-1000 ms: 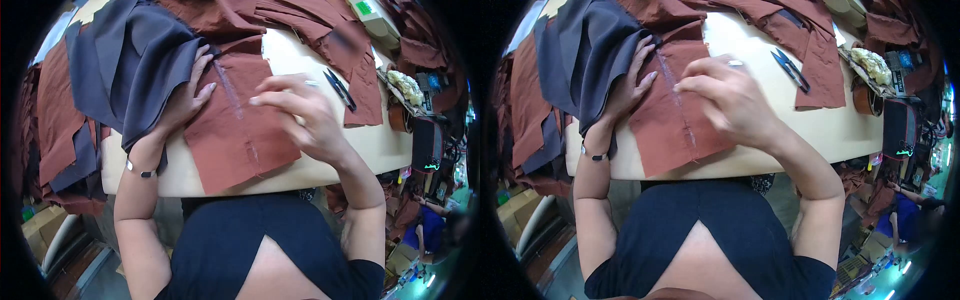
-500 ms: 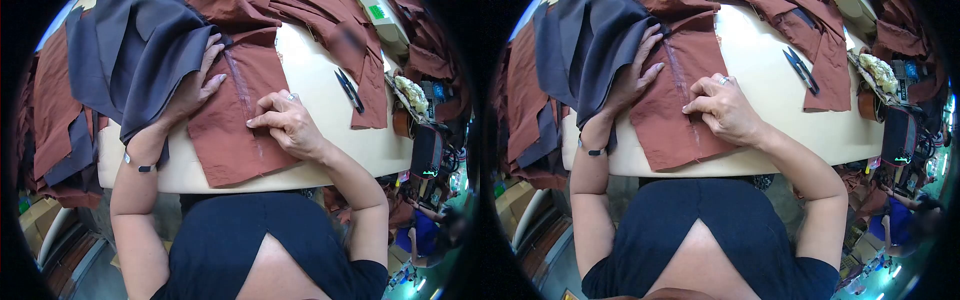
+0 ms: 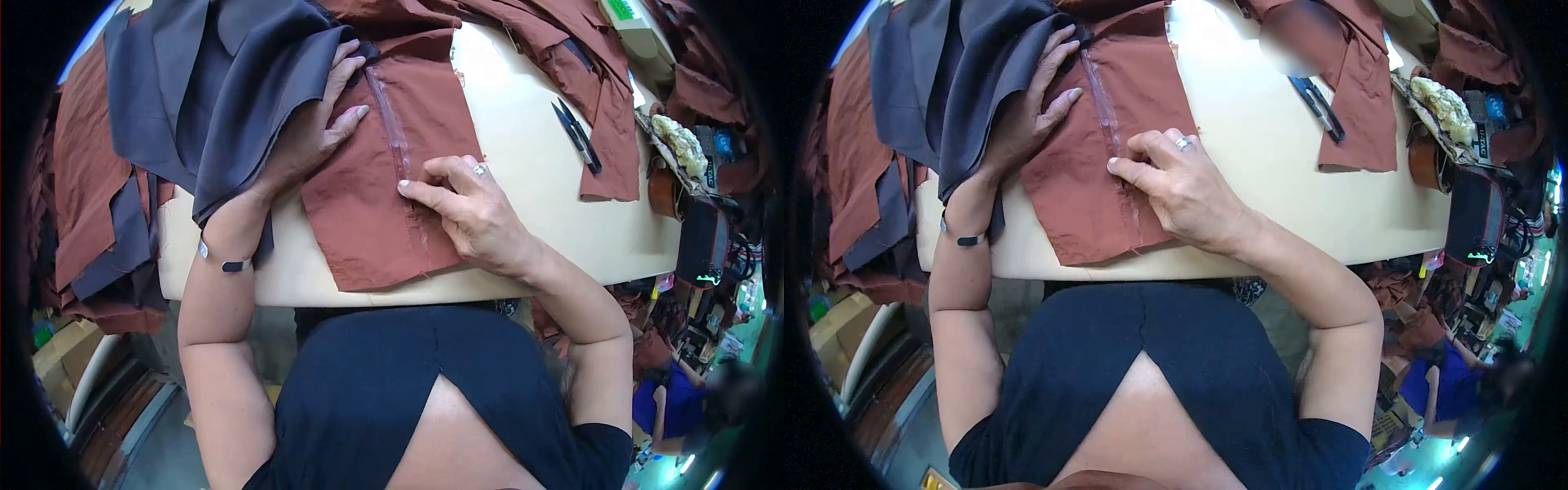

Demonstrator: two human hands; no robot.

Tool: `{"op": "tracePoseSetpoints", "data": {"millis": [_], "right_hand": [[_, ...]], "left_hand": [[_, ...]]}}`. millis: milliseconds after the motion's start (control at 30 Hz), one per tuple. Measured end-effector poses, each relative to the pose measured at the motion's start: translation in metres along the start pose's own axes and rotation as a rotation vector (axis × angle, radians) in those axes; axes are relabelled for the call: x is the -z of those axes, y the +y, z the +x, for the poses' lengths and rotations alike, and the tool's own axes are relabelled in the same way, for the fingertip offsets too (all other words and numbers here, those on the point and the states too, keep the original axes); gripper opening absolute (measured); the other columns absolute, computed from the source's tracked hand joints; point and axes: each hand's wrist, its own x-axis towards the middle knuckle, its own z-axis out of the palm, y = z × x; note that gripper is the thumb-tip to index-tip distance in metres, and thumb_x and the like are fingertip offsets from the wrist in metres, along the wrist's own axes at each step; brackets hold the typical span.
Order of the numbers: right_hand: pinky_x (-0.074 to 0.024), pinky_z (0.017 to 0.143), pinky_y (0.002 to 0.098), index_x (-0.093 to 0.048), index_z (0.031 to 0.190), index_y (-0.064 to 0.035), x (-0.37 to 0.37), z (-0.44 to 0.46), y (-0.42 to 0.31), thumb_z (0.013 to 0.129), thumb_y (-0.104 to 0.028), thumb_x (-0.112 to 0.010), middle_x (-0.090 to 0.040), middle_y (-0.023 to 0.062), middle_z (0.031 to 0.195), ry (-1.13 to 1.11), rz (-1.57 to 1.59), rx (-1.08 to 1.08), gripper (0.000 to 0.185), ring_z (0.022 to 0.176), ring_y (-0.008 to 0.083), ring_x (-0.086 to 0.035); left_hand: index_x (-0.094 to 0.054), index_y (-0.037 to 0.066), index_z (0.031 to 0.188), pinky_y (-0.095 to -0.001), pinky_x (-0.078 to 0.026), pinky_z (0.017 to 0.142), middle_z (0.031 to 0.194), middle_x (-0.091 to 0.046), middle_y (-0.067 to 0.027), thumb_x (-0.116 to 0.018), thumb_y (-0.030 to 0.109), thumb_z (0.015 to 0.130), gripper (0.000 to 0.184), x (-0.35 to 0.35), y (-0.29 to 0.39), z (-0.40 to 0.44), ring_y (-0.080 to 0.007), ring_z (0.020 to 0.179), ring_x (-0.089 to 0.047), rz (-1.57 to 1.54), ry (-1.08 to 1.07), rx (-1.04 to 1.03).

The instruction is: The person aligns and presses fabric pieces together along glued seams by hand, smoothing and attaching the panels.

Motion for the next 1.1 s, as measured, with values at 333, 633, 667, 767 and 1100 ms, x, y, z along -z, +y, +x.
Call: {"op": "tracePoseSetpoints", "data": {"millis": [333, 633, 667, 767, 1100], "right_hand": [[-0.0432, 0.070, 0.0339, -0.063, 0.103, -0.0001, 0.005, -0.013, -0.008, 0.069, 0.000, -0.058, -0.053, 0.0117, 0.095, -0.047, -0.057, 0.087, 0.034, 0.078, 0.0249, -0.051], [-0.0451, 0.068, 0.0358, -0.062, 0.101, 0.0003, 0.003, -0.034, -0.021, 0.068, -0.006, -0.063, -0.052, 0.0078, 0.094, -0.072, -0.183, 0.348, 0.034, 0.076, 0.0205, -0.051], [-0.0451, 0.068, 0.0362, -0.062, 0.101, 0.0003, 0.005, -0.034, -0.022, 0.068, -0.006, -0.063, -0.053, 0.0079, 0.094, -0.083, -0.144, 0.337, 0.034, 0.076, 0.0208, -0.051], [-0.0445, 0.072, 0.0377, -0.061, 0.104, -0.0010, 0.004, -0.032, -0.021, 0.068, -0.004, -0.059, -0.053, 0.0093, 0.097, -0.075, -0.032, 0.191, 0.036, 0.078, 0.0228, -0.053], [-0.0452, 0.081, 0.0357, -0.060, 0.098, -0.0020, 0.073, -0.055, -0.013, 0.069, 0.009, -0.052, -0.056, 0.0114, 0.100, 0.217, -0.009, -0.147, 0.032, 0.090, 0.0246, -0.056]], "left_hand": [[-0.045, 0.006, 0.127, -0.0375, -0.025, 0.109, 0.137, -0.041, -0.0111, -0.059, 0.020, 0.085, 0.047, 0.010, 0.008, 0.006, -0.0282, 0.129, -0.036, 0.080, -0.021, -0.012], [-0.047, 0.007, 0.127, -0.0399, -0.031, 0.105, 0.133, -0.046, -0.0135, -0.061, 0.029, 0.082, 0.052, 0.029, 0.025, 0.011, -0.0310, 0.125, -0.041, 0.197, -0.091, 0.063], [-0.047, 0.007, 0.127, -0.0399, -0.031, 0.105, 0.133, -0.046, -0.0138, -0.062, 0.029, 0.082, 0.052, 0.029, 0.024, 0.011, -0.0312, 0.125, -0.041, 0.203, -0.090, 0.056], [-0.044, 0.006, 0.130, -0.0393, -0.029, 0.106, 0.136, -0.042, -0.0146, -0.062, 0.028, 0.083, 0.055, 0.027, 0.022, 0.010, -0.0311, 0.127, -0.038, 0.163, -0.110, 0.047], [-0.042, 0.006, 0.131, -0.0364, -0.021, 0.111, 0.143, -0.035, -0.0099, -0.056, 0.018, 0.087, 0.047, 0.002, 0.001, 0.004, -0.0274, 0.134, -0.030, -0.095, -0.055, 0.029]]}}
